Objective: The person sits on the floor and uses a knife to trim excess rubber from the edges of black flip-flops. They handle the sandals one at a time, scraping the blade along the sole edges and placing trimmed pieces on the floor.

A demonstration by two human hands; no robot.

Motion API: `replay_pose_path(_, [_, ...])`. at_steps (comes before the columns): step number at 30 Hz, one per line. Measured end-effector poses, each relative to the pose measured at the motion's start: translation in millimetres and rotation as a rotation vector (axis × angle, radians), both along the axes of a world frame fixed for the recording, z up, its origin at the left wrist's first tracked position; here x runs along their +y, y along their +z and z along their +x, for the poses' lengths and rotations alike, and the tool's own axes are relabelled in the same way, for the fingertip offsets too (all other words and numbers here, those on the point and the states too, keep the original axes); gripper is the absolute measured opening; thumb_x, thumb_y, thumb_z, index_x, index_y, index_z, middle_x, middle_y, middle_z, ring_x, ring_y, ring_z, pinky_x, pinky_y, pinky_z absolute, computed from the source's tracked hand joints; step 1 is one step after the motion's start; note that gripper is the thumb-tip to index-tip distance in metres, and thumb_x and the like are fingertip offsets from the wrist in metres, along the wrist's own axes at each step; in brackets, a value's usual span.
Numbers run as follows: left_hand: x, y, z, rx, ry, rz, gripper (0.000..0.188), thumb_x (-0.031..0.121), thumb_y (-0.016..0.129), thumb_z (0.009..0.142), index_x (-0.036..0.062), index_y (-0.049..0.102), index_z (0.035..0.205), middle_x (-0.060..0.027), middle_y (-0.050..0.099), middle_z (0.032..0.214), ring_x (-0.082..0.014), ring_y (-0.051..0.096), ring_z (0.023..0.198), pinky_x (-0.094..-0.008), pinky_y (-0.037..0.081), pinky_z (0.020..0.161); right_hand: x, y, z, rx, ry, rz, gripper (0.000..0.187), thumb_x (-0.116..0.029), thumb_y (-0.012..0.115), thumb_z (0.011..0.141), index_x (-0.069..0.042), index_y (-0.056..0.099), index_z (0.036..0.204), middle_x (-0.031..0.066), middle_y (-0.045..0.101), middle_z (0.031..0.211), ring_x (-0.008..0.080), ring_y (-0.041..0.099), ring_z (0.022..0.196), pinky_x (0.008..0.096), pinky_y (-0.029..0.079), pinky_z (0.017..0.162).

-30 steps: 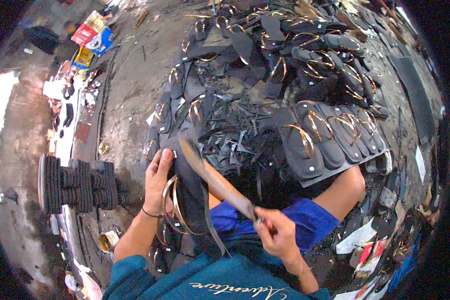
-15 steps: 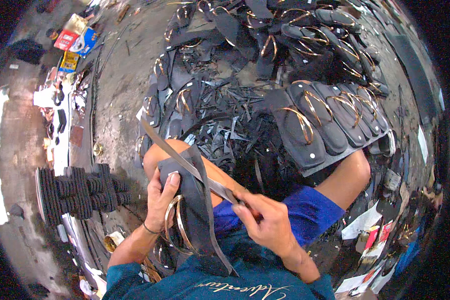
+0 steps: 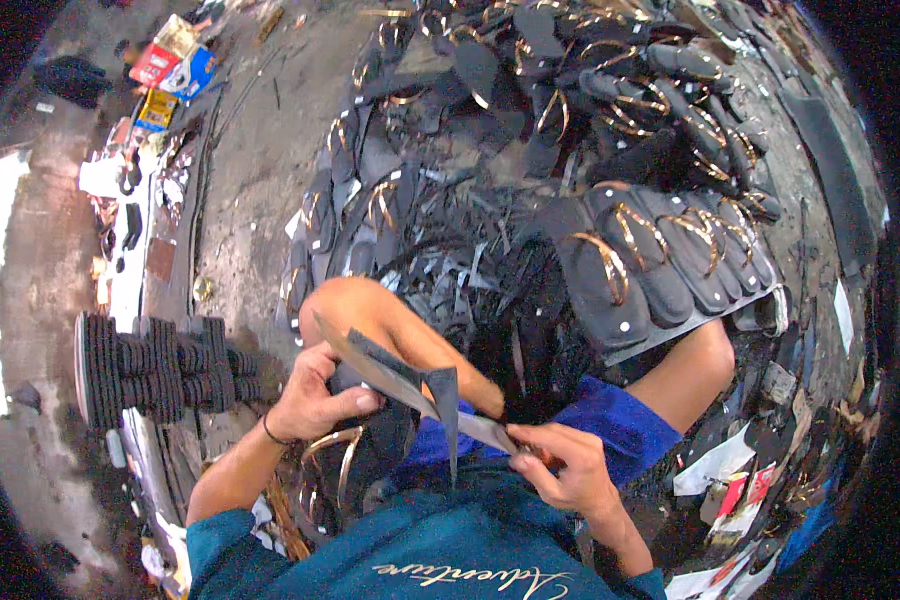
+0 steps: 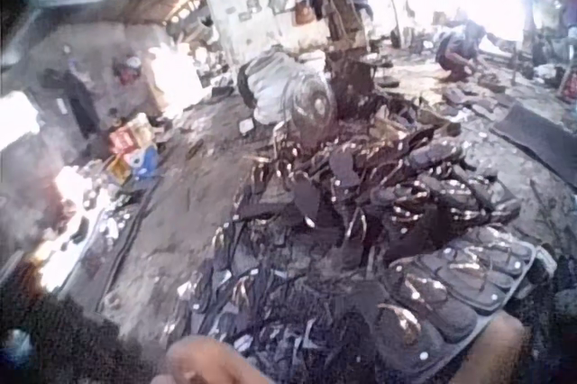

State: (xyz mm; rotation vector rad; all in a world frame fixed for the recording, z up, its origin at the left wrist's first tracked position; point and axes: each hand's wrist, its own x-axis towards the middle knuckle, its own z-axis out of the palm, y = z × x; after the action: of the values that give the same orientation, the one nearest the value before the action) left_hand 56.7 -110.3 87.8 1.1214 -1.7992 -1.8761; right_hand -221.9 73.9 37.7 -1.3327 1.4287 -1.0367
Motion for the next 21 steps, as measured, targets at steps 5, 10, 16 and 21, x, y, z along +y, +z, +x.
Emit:
replay_pose_path(5, [50.7,-12.4,-2.2,-0.006,-0.024,0.197,0.031,0.013,0.081,0.082,0.0028,0.065,0.107,-0.0010,0.067,0.096,-0.0089,0.060,0.092,-0.0276,0.048,0.082,45.7,7.5,-18.4,0.037,0.048,0.097,0.029,-0.012,0.077,0.078,-0.004,0.073,0.106,0.0124,0.072,0.085,0.0187,0.063,0.059,0.0290,0.051,0.056])
replay_pose_path(10, [59.6,11.0,-32.2,-0.148,-0.280,0.220,0.039,0.023,0.084,0.081,0.0010,0.065,0.108,-0.0031,0.069,0.095,-0.0100,0.061,0.085,-0.0279,0.049,0.075,16.1,39.3,-26.4,0.073,0.211,0.175,0.029,-0.019,0.076,0.083,-0.006,0.072,0.108,0.0126,0.071,0.084,0.0263,0.068,0.066,0.0340,0.056,0.060])
replay_pose_path(16, [54.6,16.2,-48.7,-0.164,-0.412,0.245,0.043,0.026,0.085,0.079,0.0019,0.067,0.109,-0.0043,0.071,0.095,-0.0104,0.061,0.085,-0.0298,0.051,0.077,-17.4,44.5,-7.6,-0.128,0.214,0.141,0.028,-0.006,0.068,0.084,-0.002,0.070,0.112,0.0154,0.070,0.082,0.0290,0.067,0.066,0.0342,0.055,0.064])
replay_pose_path(21, [11.4,44.2,-66.9,-0.130,-0.470,-0.015,0.049,0.035,0.090,0.071,0.0024,0.071,0.103,-0.0065,0.073,0.086,-0.0102,0.066,0.076,-0.0284,0.053,0.072,-36.9,26.4,3.4,-0.494,0.272,0.052,0.056,-0.010,0.056,0.097,-0.009,0.039,0.150,0.0147,0.068,0.108,0.0167,0.066,0.094,0.0298,0.050,0.083])
